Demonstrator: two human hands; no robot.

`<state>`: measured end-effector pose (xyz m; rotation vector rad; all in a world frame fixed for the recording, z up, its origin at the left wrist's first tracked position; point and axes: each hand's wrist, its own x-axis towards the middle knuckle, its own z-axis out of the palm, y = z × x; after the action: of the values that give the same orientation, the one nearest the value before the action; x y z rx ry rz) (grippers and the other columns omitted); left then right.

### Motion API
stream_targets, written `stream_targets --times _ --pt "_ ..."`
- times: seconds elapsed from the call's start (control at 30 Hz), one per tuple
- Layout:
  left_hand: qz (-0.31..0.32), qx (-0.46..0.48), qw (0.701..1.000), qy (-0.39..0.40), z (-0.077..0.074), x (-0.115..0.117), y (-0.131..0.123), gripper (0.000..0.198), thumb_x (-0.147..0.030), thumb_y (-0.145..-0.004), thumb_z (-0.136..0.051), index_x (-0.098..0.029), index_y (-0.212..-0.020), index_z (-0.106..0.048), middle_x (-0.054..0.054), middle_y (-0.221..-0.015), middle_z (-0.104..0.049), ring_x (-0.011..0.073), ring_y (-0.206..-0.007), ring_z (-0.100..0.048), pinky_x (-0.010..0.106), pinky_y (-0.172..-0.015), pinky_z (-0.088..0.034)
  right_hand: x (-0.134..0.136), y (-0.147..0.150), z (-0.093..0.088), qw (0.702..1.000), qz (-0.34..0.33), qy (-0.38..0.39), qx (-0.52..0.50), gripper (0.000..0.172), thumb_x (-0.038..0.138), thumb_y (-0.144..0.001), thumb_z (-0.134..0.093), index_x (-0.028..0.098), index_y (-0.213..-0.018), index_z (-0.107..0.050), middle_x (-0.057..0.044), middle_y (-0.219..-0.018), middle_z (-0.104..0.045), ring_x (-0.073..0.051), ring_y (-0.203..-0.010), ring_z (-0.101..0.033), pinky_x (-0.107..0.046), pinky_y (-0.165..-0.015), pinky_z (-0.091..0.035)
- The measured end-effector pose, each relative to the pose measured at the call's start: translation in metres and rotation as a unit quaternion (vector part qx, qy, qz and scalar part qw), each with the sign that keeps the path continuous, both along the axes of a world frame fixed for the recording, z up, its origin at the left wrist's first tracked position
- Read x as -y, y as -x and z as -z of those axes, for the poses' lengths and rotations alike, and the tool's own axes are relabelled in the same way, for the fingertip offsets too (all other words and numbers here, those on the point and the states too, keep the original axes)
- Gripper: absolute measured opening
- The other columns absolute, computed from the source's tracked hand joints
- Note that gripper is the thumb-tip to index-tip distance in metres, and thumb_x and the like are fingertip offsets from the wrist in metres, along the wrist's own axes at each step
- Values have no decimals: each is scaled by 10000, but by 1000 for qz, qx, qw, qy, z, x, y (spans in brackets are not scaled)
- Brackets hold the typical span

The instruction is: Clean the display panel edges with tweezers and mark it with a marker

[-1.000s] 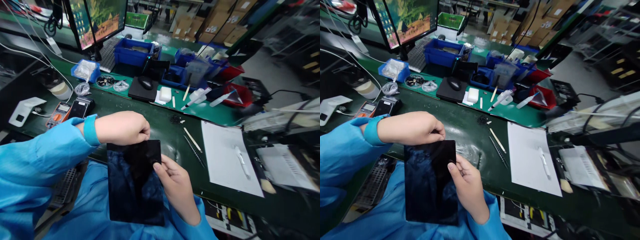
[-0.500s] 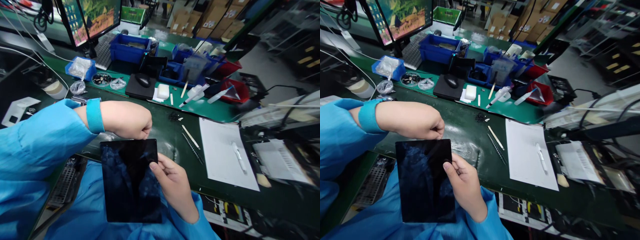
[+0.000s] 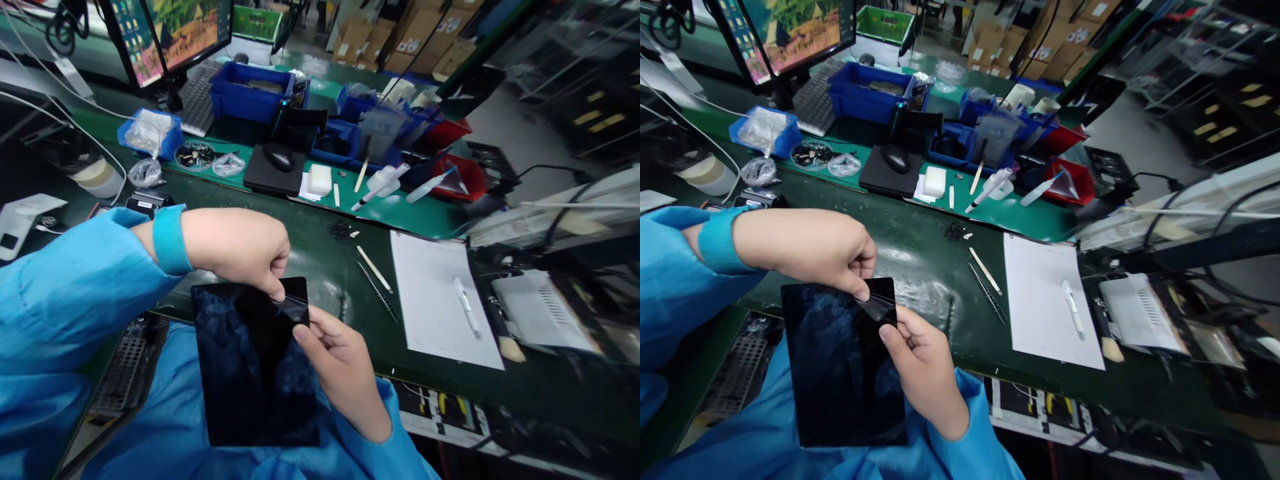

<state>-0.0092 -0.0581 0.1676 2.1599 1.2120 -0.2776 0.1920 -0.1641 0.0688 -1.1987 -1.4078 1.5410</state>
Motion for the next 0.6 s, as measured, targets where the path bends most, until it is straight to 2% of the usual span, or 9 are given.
stream_targets --times 0.1,0.2,0.3,0.4,0.6 --pt "-22 32 999 36 11 6 9 278 -482 -795 -661 -217 -720 -696 -39 -535 -583 96 -446 -422 249 -475 -248 0 -1 2 1000 -2 12 -16 339 398 -898 -651 195 -1158 -730 -21 -725 -696 -133 -606 -574 -238 -573 -481" --pt "-72 92 988 105 29 14 17 341 -528 -842 -598 -207 -757 -673 -49 -568 -561 91 -483 -427 227 -469 -274 -2 -1 6 1000 0 23 -20 345 409 -894 -656 202 -1161 -727 -36 -791 -731 -166 -699 -643 -267 -644 -528" --pt "-120 150 969 158 49 21 23 373 -550 -857 -580 -191 -770 -636 -55 -605 -518 84 -528 -412 207 -483 -291 -4 -1 11 999 3 30 -12 339 409 -897 -654 210 -1162 -726 -41 -819 -746 -168 -717 -657 -274 -670 -544" --pt "-153 183 954 179 66 24 27 398 -564 -870 -560 -181 -781 -621 -56 -616 -465 80 -547 -380 202 -492 -282 -7 1 13 999 1 38 -12 324 389 -897 -659 211 -1158 -728 -48 -858 -759 -171 -737 -672 -276 -687 -553" --pt "-171 222 936 214 87 16 34 381 -536 -878 -564 -181 -738 -572 -58 -601 -441 77 -535 -355 200 -484 -277 -20 8 15 998 -2 59 -4 279 368 -898 -661 223 -1122 -743 -37 -839 -756 -168 -742 -676 -276 -698 -557"
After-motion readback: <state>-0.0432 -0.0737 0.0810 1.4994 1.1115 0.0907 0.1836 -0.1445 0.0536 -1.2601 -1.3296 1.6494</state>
